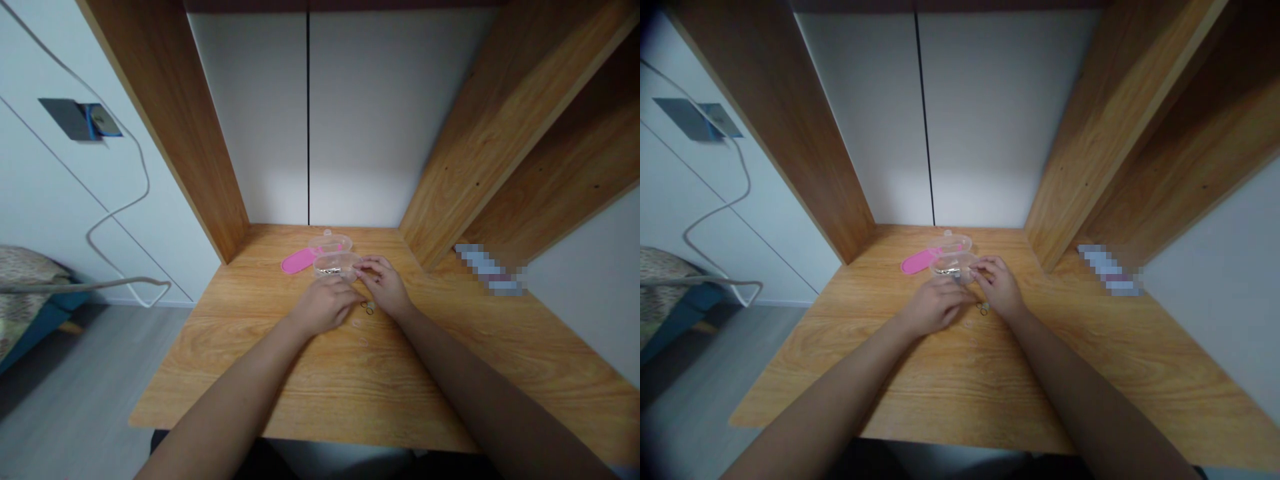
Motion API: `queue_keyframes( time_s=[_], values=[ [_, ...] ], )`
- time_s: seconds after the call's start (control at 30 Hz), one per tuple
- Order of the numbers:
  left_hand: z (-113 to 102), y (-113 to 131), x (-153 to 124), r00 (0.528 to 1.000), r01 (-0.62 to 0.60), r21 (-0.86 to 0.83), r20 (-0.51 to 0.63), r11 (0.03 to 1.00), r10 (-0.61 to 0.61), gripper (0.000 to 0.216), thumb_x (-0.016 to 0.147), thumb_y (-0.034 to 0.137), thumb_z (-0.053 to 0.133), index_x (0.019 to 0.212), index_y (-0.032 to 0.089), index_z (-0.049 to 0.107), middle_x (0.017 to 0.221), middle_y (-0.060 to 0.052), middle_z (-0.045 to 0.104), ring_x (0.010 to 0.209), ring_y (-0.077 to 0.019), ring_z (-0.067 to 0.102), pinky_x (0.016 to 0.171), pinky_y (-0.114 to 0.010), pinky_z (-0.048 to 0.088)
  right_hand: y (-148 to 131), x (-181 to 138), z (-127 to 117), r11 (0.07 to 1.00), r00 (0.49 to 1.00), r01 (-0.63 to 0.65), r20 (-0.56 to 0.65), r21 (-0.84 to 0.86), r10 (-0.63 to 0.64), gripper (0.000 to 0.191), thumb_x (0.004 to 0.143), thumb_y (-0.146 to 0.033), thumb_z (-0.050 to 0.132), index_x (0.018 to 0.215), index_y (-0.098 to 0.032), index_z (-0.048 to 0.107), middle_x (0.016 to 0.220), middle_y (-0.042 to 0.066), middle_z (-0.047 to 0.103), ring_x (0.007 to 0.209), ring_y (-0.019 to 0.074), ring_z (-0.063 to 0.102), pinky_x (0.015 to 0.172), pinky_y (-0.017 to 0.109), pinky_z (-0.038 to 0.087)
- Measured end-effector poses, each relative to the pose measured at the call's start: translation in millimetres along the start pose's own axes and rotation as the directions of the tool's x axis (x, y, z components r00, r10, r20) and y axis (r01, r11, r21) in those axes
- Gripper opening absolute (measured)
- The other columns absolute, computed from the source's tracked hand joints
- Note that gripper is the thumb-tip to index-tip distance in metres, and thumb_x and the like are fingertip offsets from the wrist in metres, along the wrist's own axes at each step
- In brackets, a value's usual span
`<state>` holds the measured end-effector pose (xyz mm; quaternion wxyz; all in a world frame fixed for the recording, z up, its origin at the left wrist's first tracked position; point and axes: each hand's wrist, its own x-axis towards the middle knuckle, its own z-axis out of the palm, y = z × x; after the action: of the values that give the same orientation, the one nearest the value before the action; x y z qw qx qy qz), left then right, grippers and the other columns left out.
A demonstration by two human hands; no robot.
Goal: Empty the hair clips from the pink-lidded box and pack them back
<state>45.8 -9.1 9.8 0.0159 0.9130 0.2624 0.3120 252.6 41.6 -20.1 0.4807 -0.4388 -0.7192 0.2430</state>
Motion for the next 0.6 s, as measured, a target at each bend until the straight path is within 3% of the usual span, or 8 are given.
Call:
queue_keyframes(
  time_s=[0.23,0.6],
  values=[
    [5.6,12.8,3.8,0.968,-0.027,-0.002,0.251,1.000,0.027,0.031,0.101,0.032,0.048,0.122,0.020,0.068,0.117,-0.007,0.072,0.112,-0.0224,0.062,0.104,-0.038,0.047,2.0,0.4,0.9,1.000,1.000,-0.008,-0.007,0.011,0.008,0.028,0.090,-0.045,0.066,0.102,-0.022,0.076,0.114,0.011,0.057,0.104,0.0239,0.063,0.069,0.032,0.064],
    [5.4,11.4,4.5,0.956,-0.075,0.059,0.289,0.995,0.054,0.033,0.102,0.038,0.046,0.108,0.020,0.072,0.107,-0.007,0.073,0.108,-0.0227,0.060,0.101,-0.038,0.045,1.0,0.1,0.9,1.000,1.000,-0.001,-0.010,0.011,0.002,0.028,0.090,-0.046,0.065,0.102,-0.023,0.076,0.115,0.011,0.057,0.109,0.0243,0.061,0.070,0.031,0.064]
  ],
)
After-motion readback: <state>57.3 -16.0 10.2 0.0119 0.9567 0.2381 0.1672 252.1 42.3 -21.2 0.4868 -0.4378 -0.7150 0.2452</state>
